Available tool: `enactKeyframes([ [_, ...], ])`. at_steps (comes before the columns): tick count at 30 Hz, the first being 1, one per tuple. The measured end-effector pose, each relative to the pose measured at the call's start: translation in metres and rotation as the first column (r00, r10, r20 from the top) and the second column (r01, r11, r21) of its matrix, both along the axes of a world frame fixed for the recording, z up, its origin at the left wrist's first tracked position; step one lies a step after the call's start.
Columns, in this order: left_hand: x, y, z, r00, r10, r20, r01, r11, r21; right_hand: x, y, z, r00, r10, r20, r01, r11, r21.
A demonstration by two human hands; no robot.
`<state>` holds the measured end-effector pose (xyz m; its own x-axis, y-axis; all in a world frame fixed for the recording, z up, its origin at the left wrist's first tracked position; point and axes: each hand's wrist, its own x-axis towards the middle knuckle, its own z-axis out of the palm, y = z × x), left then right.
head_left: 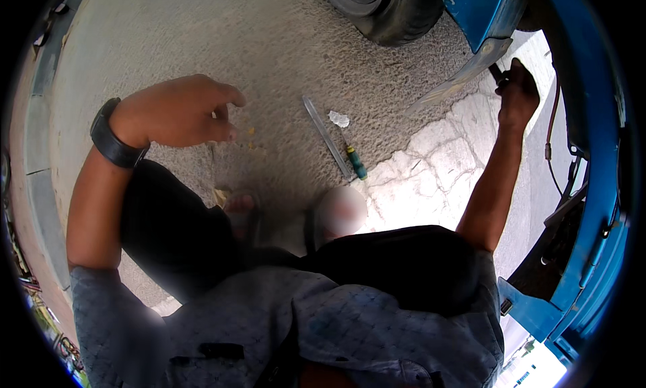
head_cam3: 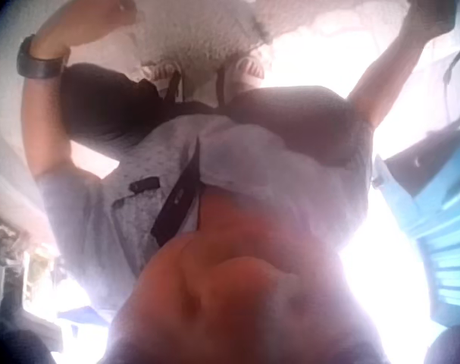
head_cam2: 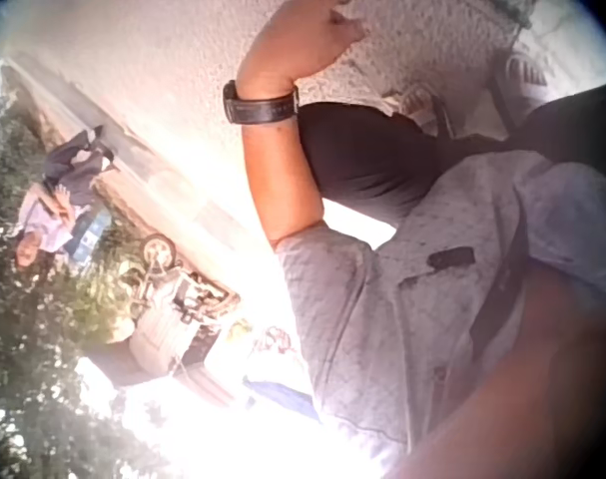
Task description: The person uses a long metal pry bar to scrape and remove material from the underside of a blue vehicle. They work on the area near the wheel well and the side panel, repeatedly inserting the tool and applying leverage to dislodge debris.
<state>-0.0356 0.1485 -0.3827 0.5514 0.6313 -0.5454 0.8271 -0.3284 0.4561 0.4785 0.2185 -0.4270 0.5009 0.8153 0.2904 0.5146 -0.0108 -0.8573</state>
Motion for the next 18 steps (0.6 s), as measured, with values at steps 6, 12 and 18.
enactKeyframes([
  [6, -0.004, 0.002, 0.000, 1.000, 0.009, 0.027, -0.011, 0.999, 0.040, 0.003, 0.000, -0.046, 0.974, 0.099, -0.203, -0.165, 0.925, -0.341],
  [12, -0.007, -0.002, -0.005, 1.000, 0.027, 0.002, -0.027, 0.998, 0.048, -0.037, -0.042, -0.098, 0.722, 0.192, -0.664, -0.401, 0.899, -0.176],
  [18, -0.017, 0.002, -0.013, 0.994, -0.062, 0.089, 0.050, 0.990, 0.132, 0.041, 0.016, 0.004, 0.765, 0.310, -0.564, -0.386, 0.922, -0.016],
])
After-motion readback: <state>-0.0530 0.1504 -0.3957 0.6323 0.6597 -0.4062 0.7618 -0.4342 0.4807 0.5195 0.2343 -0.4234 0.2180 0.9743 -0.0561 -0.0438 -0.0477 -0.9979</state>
